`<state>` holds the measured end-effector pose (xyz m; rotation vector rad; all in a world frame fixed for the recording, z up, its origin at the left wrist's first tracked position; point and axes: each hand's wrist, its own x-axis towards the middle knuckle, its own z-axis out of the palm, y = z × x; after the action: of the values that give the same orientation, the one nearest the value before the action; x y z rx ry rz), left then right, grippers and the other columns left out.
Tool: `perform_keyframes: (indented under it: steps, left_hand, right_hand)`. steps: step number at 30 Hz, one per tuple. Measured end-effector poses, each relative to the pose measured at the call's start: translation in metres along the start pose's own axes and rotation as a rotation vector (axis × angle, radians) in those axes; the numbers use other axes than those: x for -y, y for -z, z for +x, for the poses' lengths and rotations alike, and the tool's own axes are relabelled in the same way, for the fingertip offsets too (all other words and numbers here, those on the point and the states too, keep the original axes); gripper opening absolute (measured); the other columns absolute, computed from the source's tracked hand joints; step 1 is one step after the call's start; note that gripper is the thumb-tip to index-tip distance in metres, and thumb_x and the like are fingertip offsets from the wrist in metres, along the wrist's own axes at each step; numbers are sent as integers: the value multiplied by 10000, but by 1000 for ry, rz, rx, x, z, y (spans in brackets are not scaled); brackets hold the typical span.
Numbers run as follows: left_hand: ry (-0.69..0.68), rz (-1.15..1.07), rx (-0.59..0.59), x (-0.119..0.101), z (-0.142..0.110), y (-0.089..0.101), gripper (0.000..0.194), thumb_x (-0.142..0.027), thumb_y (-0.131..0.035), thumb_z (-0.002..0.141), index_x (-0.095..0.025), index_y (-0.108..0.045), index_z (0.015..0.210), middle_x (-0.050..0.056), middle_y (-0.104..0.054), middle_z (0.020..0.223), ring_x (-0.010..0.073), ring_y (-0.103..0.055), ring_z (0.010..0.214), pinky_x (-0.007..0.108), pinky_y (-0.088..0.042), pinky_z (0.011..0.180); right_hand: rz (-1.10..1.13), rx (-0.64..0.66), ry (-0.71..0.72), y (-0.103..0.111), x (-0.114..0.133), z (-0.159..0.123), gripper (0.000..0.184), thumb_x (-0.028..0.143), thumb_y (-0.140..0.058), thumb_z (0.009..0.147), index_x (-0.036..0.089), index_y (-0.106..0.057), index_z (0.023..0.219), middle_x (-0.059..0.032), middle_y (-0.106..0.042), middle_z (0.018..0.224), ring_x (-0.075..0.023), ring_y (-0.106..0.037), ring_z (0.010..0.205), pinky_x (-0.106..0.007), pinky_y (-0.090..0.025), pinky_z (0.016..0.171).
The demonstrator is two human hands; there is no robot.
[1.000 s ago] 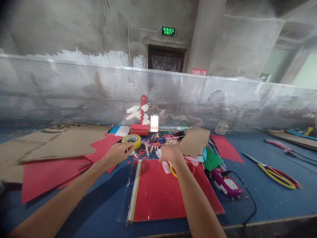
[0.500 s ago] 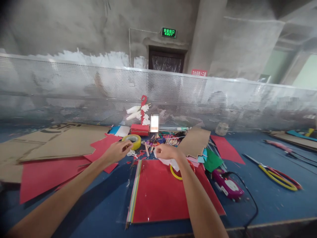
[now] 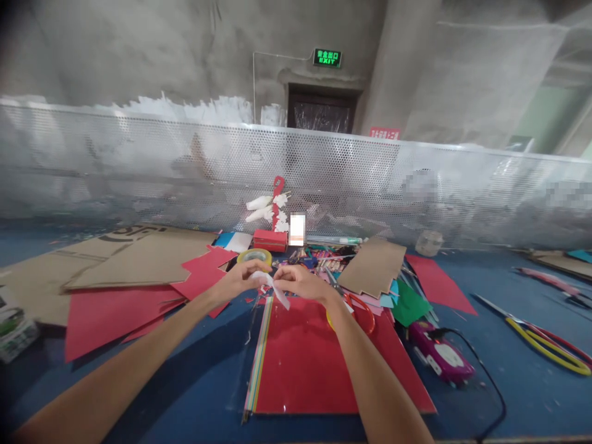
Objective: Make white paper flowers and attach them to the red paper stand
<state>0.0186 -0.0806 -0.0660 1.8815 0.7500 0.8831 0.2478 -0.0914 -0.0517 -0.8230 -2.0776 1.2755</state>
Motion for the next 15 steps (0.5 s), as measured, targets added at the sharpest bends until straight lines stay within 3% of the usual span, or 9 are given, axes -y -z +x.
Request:
perform_keyframes:
  steps: [4,9,15]
  left_hand:
    - [-1,25,-18,5,2,6,359,-428,-670,813,-151,-624,1036,31,-626,865,129,-556,714,252,-439,658]
    - [47,22,-2,3,1,7,335,-436,-661,809,-151,-633,983,10,-604,783,126,-543,666,259,-439,653]
    - [41,113,55,2,0,7,348,-473,-609,841,-158,-656,980,21,-610,811,127,-533,688,252,-415,643]
  right_hand:
    - [26,-41,23,-5,-4,4,293,407,-683,792,173,-611,954,-27,-658,891,-143,-600,796,-262,-455,758]
    - [-17,-234,-12,-6,-8,9,271,419,-666,786,158,-619,836,-1,-599,704,-117,-534,631,-228,-400,595]
    - [-44,-213,6,-6,-6,8,236,354,-688,754,157,-613,859,-1,-610,735,-120,-548,665,-237,-423,642]
